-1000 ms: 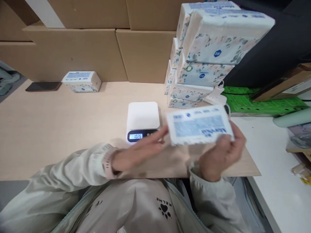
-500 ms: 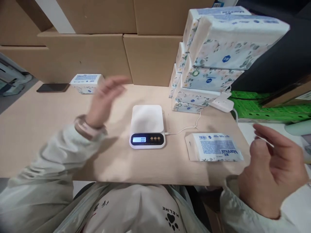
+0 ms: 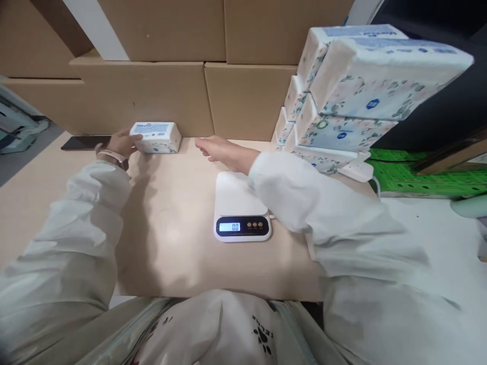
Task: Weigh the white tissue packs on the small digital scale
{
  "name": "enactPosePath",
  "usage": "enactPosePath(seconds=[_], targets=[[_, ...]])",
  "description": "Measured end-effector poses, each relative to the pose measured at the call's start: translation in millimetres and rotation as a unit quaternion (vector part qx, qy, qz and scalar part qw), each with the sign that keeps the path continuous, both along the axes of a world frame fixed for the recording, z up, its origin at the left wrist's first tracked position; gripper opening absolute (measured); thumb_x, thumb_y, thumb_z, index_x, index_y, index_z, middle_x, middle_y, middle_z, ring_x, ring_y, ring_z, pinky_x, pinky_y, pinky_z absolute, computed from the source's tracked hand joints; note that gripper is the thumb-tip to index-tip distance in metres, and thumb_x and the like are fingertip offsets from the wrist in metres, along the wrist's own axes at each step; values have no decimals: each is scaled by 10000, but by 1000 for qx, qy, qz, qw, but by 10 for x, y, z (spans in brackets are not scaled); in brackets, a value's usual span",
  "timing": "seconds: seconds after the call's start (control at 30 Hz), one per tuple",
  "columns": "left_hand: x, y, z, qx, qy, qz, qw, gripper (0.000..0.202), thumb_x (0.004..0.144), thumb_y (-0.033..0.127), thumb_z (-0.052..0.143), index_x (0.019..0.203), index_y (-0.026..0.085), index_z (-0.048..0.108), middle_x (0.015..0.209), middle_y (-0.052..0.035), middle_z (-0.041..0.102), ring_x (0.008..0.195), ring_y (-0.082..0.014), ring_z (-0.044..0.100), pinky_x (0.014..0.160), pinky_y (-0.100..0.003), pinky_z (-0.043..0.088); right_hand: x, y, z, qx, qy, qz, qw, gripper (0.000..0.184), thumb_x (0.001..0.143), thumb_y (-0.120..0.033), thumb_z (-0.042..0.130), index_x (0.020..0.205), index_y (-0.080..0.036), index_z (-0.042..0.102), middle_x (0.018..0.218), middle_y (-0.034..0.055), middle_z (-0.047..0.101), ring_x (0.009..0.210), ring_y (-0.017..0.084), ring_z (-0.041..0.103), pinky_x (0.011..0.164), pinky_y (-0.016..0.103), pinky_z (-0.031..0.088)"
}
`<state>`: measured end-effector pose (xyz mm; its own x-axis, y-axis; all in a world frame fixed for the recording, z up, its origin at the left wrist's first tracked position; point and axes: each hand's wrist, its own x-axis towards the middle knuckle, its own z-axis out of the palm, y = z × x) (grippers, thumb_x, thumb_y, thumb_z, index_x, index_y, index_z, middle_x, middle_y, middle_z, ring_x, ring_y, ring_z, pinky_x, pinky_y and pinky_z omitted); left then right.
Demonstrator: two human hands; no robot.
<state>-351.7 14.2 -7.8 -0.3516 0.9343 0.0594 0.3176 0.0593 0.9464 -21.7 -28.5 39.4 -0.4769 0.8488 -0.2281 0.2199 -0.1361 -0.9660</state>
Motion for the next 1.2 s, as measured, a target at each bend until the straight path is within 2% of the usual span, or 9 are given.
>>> enactPosePath(seconds=[0.17,0.27,0.4,0.57,0.8,0.9,1.0,1.13,1.2], targets=[[358,-87,-252,-41,-83,12,996,357,914,68,672,1268,95,709,1236,-114,749,1127,-218,707,1130,-454,538,-456,398,-392,-73,-1,-43,996,272,1005,-469,665,889,-243,569,859,8,588,889,179,570,1027,407,548],[624,-281,-182,-43,-123,-17,991,387,840,63,643,1209,117,745,1174,-99,777,1151,-232,715,1176,-451,505,-473,398,-458,-88,41,-46,994,288,1052,-528,549,1044,-253,636,1014,43,718,1019,194,648,1088,400,551],[992,-830,230,-27,-164,-97,981,316,974,239,574,1195,135,774,1211,-91,763,1304,-266,681,1226,-422,480,7,83,-192,-41,63,-1,997,408,1041,-597,532,1152,-260,732,1252,64,791,1230,234,690,1204,437,515],[1478,-1690,647,9,-176,-303,937,420,1063,364,547,1404,213,740,1505,-47,653,1580,-331,460,1325,-465,402,940,-652,249,36,-1,0,999,424,1039,-624,543,1290,-362,762,1467,-8,728,1456,272,590,1292,510,433],[1876,-1927,333,-93,-200,-396,891,555,1061,464,603,1588,293,596,1720,-21,446,1654,-338,339,1390,-549,254,1532,-1026,-145,-22,-39,-58,997,480,1046,-651,493,1371,-400,741,1550,-24,668,1493,294,577,1289,556,462],[1896,-1899,165,-90,-220,-343,909,543,989,495,714,1484,273,697,1650,-70,541,1611,-357,421,1351,-556,335,1644,-1104,-266,30,-50,-70,996,469,1048,-644,507,1396,-410,720,1519,-12,691,1480,289,601,1243,539,528],[1852,-1939,-8,-23,-220,-218,951,523,893,492,823,1352,245,770,1552,-113,633,1523,-351,541,1260,-493,469,1728,-1452,-230,177,-89,-127,972,439,1033,-593,589,1437,-442,675,1540,-15,673,1486,296,604,1193,534,576],[1771,-1982,-328,119,-183,-61,974,424,931,514,742,1202,191,781,1307,-137,756,1246,-283,718,1073,-395,569,1740,-2080,-351,391,-124,-182,894,460,1078,-410,520,1533,-419,585,1504,26,688,1359,291,686,1091,545,624],[1735,-1953,-503,138,-181,-13,974,390,944,515,697,1111,171,774,1159,-131,778,1102,-247,742,963,-353,583,1719,-2200,-583,524,-111,-202,820,473,1067,-364,490,1529,-367,591,1348,66,748,1219,294,728,977,529,652]])
